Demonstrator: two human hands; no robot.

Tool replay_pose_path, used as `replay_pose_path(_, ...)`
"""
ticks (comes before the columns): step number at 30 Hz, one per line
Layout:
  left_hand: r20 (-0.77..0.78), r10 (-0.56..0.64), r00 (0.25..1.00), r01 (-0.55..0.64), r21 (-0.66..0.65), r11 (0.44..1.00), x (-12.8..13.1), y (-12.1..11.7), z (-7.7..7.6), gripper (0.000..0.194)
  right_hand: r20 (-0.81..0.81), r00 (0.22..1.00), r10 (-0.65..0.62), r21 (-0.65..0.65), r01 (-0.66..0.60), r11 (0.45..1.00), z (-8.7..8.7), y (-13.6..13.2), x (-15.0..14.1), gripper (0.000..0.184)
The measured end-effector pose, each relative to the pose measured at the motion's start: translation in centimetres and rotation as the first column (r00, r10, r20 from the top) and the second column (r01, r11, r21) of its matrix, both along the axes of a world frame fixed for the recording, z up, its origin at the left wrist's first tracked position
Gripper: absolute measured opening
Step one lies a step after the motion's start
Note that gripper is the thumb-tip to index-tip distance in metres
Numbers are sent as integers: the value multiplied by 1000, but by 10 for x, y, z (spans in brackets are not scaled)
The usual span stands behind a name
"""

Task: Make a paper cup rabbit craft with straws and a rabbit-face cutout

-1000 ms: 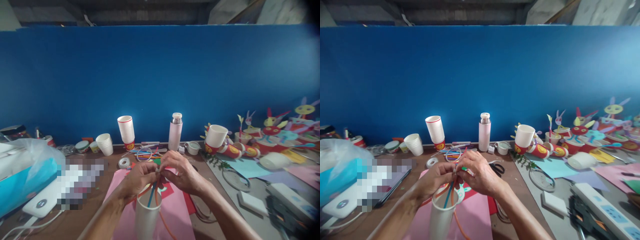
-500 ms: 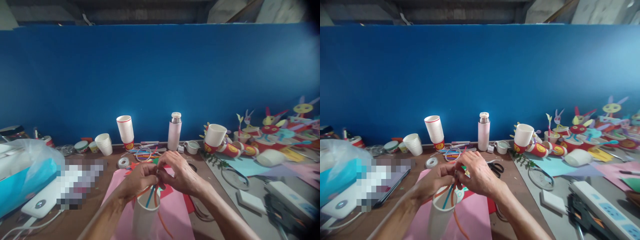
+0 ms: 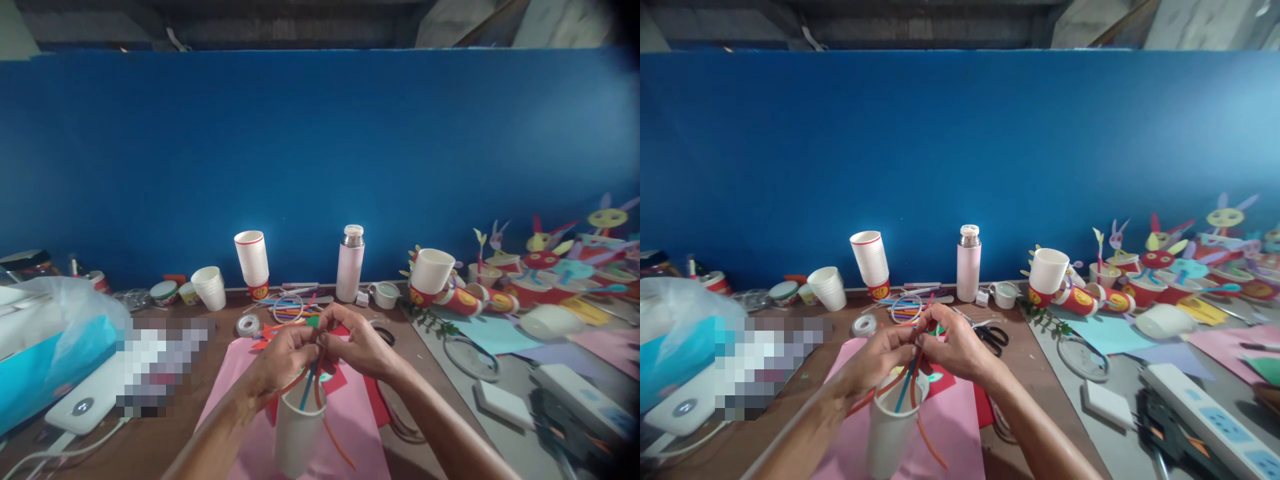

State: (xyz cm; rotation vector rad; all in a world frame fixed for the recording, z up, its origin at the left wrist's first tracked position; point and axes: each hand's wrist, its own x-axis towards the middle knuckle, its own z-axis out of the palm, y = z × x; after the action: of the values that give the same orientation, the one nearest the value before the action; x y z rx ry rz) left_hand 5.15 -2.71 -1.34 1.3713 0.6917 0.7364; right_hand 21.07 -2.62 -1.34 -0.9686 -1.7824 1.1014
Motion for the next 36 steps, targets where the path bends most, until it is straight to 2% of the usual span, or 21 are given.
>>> replay_pose_path(4, 21, 0, 1000, 1, -9, 1000, 1, -1, 2, 20, -113, 992, 57, -77, -66, 995, -4, 3, 2, 4)
replay_pose_path(8, 44, 1, 999, 0, -30, 1000, 0, -1, 2, 19, -173, 978, 115, -85, -131, 988, -7, 7, 3, 9)
replay_pose_path(10, 65, 2, 998, 1, -54, 999, -1, -1, 2, 17, -179, 979, 95, -34, -103, 994, -7, 9, 5, 14)
replay_pose_path(12, 89, 25, 996, -16, -94, 995, -2, 0, 2, 16, -160, 987, 26, 35, -21, 999, -7, 13, 9, 18)
replay_pose_path(15, 102, 112, 988, -96, -155, 983, -4, 1, 3, 16, -109, 988, -112, 97, 123, 988, -5, 17, 16, 23)
replay_pose_path(17, 85, 183, 979, -170, -142, 975, -4, 2, 4, 17, -78, 983, -165, 109, 173, 979, -3, 18, 20, 25)
replay_pose_path(22, 56, 262, 963, -262, -12, 965, -2, 4, 7, 22, 74, 986, -151, 154, 139, 978, 2, 12, 15, 24)
replay_pose_path(27, 15, 289, 957, -289, 87, 953, -1, 3, 5, 26, 156, 950, -272, 236, 232, 944, 3, 4, 3, 17)
replay_pose_path(30, 30, 285, 958, -286, 77, 955, -1, 3, 4, 26, 153, 945, -290, 284, 239, 929, 3, 2, 0, 16)
replay_pose_path(36, 97, 302, 948, -300, -36, 953, 2, 4, 3, 36, 162, 953, -256, 291, 202, 935, 5, 1, 0, 18)
